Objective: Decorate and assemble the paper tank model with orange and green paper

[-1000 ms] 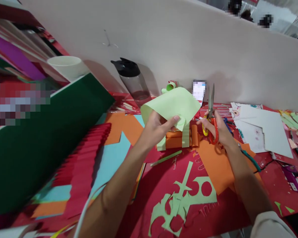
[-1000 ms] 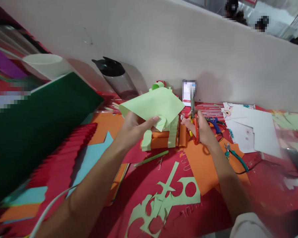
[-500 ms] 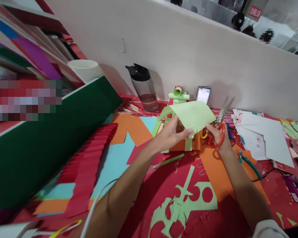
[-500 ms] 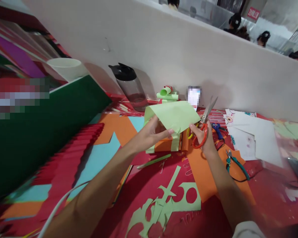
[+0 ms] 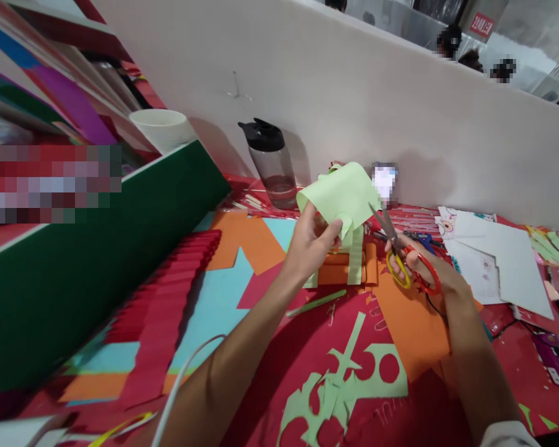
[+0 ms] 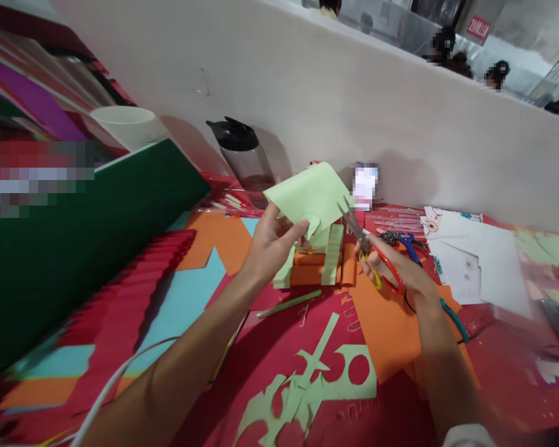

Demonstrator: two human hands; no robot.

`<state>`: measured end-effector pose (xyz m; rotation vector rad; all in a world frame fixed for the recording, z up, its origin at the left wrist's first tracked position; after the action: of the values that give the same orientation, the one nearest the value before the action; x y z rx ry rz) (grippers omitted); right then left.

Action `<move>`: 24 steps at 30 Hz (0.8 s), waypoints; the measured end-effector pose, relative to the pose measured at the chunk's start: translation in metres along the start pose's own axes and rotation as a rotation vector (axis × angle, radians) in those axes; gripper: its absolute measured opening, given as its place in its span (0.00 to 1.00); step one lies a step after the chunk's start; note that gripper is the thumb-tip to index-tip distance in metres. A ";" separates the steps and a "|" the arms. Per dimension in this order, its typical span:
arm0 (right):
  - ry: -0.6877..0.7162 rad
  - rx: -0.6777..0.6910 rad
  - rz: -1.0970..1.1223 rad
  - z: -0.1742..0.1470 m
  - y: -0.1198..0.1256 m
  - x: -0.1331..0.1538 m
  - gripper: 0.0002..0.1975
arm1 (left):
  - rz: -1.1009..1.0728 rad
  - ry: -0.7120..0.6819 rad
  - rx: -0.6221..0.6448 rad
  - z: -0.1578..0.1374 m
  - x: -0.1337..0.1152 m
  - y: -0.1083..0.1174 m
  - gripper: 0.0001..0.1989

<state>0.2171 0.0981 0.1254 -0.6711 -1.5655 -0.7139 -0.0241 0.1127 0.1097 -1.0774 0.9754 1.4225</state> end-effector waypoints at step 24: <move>-0.031 -0.153 -0.030 0.007 -0.038 0.013 0.20 | -0.059 0.035 0.134 -0.006 -0.002 -0.014 0.28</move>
<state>0.1822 0.0788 0.1356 -0.7757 -1.5623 -0.8557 -0.0094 0.1081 0.1104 -1.0271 1.0406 1.2755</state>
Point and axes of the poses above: each hand's wrist, its own z-axis towards the middle knuckle, its own y-axis out of the back of the hand, x = y × z, the point moved 3 cm from there along z, towards the middle knuckle, and after that the axes turned 5 degrees about z, right-handed, at the moved point
